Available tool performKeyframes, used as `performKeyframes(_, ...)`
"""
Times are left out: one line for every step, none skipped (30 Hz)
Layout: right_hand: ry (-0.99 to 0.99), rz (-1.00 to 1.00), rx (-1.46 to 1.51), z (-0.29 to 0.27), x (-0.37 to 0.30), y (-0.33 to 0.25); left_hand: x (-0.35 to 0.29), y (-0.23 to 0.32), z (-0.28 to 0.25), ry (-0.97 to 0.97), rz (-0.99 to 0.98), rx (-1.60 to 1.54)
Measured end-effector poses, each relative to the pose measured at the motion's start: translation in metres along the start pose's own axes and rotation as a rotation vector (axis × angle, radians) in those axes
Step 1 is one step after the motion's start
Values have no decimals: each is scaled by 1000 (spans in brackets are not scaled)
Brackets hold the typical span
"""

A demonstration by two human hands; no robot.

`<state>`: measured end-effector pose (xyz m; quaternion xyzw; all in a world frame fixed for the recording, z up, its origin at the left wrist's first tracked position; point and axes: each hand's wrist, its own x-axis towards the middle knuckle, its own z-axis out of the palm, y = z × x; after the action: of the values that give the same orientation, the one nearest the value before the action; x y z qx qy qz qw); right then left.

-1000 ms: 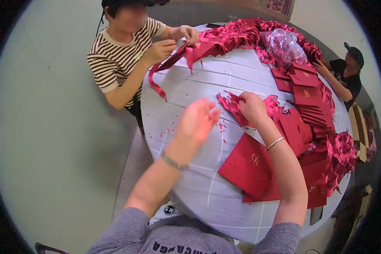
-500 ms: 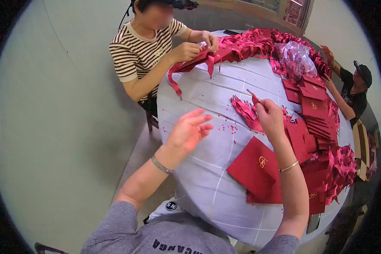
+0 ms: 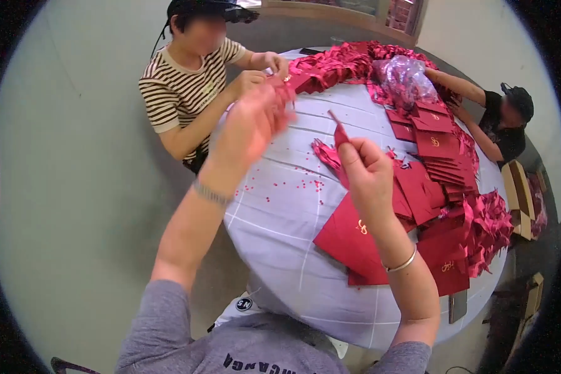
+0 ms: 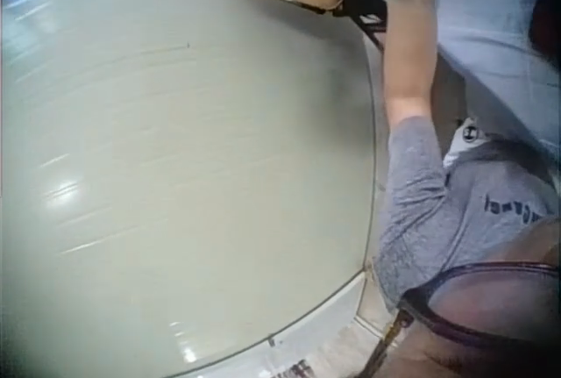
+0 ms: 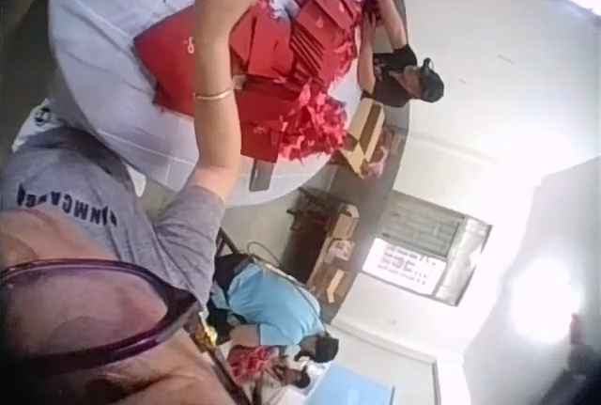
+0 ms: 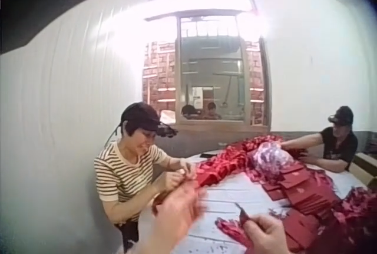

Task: The person attaches ribbon handles to paper gift bags by threading the ribbons through the holes and folding the bags by hand.

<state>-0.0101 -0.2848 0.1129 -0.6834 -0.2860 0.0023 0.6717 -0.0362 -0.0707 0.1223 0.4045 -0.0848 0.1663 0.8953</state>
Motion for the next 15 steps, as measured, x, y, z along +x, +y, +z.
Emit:
performKeyframes(-41, 4, 50, 1, -6, -3, -24, -11, 3, -38, -116, 88)
performKeyframes(-56, 28, 52, 1, -11, 0, -41, -24, 6, -92, -148, 116)
performKeyframes(-78, 59, 59, 4, -16, 7, -55, -36, 8, -134, -179, 147)
performKeyframes(-90, 61, -2, 8, -21, 13, -65, -45, 13, -131, -184, 145)
performKeyframes(-99, 88, -27, 10, -27, 15, -70, -55, 18, -138, -135, 263)
performKeyframes(-121, 72, -66, 8, -30, 20, -73, -61, 22, -144, -85, 382)
performKeyframes(-144, 54, -104, 8, -33, 24, -73, -66, 24, -149, -70, 381)
performKeyframes(-169, 87, -69, 10, -37, 21, -73, -65, 24, -133, -103, 336)
performKeyframes(-175, 87, -66, 11, -39, 19, -72, -61, 24, -116, -133, 292)
performKeyframes(-225, 141, -71, 11, -40, 17, -70, -57, 22, -110, -128, 296)
performKeyframes(-280, 195, -74, 12, -40, 16, -68, -50, 19, -64, -111, 349)
performKeyframes(-293, 192, -67, 14, -38, 15, -67, -42, 17, -15, -93, 402)
performKeyframes(-270, 142, -84, 17, -35, 15, -66, -36, 17, -1, -85, 408)
performKeyframes(-252, 92, -98, 18, -32, 15, -65, -30, 20, 25, -26, 424)
performKeyframes(-198, 66, -35, 20, -30, 20, -67, -28, 22, 52, 33, 440)
